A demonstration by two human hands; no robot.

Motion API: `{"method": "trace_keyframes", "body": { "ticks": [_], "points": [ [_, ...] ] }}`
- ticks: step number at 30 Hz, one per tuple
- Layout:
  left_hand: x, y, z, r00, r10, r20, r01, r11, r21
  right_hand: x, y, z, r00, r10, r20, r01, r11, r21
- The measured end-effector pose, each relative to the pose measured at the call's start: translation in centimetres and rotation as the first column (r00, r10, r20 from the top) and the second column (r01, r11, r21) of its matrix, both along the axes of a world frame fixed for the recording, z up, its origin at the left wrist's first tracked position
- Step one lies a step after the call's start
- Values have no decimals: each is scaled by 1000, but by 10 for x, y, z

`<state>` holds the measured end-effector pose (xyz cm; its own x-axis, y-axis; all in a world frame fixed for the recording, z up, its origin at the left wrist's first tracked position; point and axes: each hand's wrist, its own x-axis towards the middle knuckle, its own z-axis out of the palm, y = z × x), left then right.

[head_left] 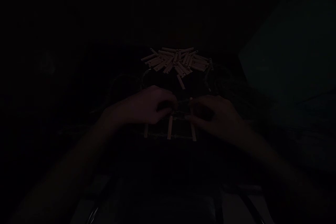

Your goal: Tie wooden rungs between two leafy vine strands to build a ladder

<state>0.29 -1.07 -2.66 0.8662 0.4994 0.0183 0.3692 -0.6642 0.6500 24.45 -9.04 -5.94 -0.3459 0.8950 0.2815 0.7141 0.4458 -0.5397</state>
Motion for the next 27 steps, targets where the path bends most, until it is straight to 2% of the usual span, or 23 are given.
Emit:
{"method": "trace_keyframes", "body": {
  "ticks": [4,8,12,21,27],
  "points": [
    [2,0,1,996,58,69,-49,990,-129,-9,-7,-1,995,-1,-101,18,986,165],
    [5,-2,-1,984,129,123,-95,963,-251,-18,-11,-7,990,5,-141,21,983,181],
    [8,-4,-4,977,122,174,-54,935,-350,-22,-10,-13,980,-27,-199,58,987,149],
    [9,-6,-4,968,111,227,-52,966,-254,-24,-14,-9,947,-112,-300,129,991,40],
    [9,-6,-3,967,110,230,-63,977,-204,-25,-14,-6,942,-102,-319,115,993,23]
  ]
}}
